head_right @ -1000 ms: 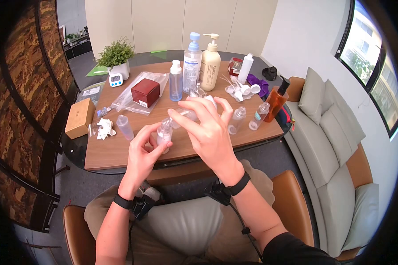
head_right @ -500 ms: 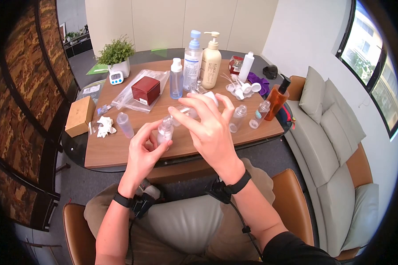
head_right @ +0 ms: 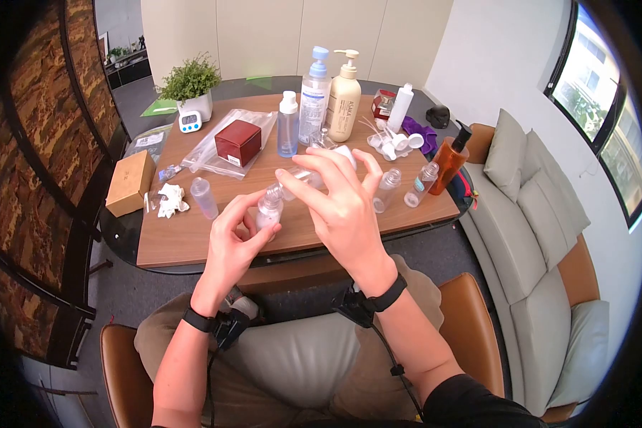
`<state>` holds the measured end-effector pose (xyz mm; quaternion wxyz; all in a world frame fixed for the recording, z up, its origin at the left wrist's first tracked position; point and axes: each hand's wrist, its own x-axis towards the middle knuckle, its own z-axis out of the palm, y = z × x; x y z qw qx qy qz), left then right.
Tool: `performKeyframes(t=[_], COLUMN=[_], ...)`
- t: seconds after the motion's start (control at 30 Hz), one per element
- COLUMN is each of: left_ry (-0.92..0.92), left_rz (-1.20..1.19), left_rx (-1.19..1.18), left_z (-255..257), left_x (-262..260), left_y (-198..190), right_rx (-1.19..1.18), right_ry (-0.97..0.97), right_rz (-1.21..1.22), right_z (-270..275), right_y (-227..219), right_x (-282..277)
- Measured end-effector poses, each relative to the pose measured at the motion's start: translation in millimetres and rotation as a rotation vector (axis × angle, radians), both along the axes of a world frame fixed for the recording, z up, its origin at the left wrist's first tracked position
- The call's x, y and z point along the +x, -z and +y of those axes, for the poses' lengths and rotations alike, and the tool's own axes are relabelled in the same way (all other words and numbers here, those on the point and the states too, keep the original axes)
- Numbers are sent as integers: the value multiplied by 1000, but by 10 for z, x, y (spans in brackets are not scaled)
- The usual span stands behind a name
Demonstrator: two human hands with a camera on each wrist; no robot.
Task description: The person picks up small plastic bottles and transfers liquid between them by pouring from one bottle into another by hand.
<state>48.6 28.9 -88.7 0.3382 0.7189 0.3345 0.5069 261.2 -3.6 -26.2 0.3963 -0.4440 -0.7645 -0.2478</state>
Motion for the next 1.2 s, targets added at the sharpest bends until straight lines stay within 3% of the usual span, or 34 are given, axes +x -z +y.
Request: performKeyframes(t=[1.2], left_ry=[-28], left_rz=[34], left_rx=[28], left_z=[-8], left_x=[-7], left_y=[-4], right_rx=[18], right_ry=[12], right_rz=[-27], right_z=[-12], right_y=[-18], right_x=[5])
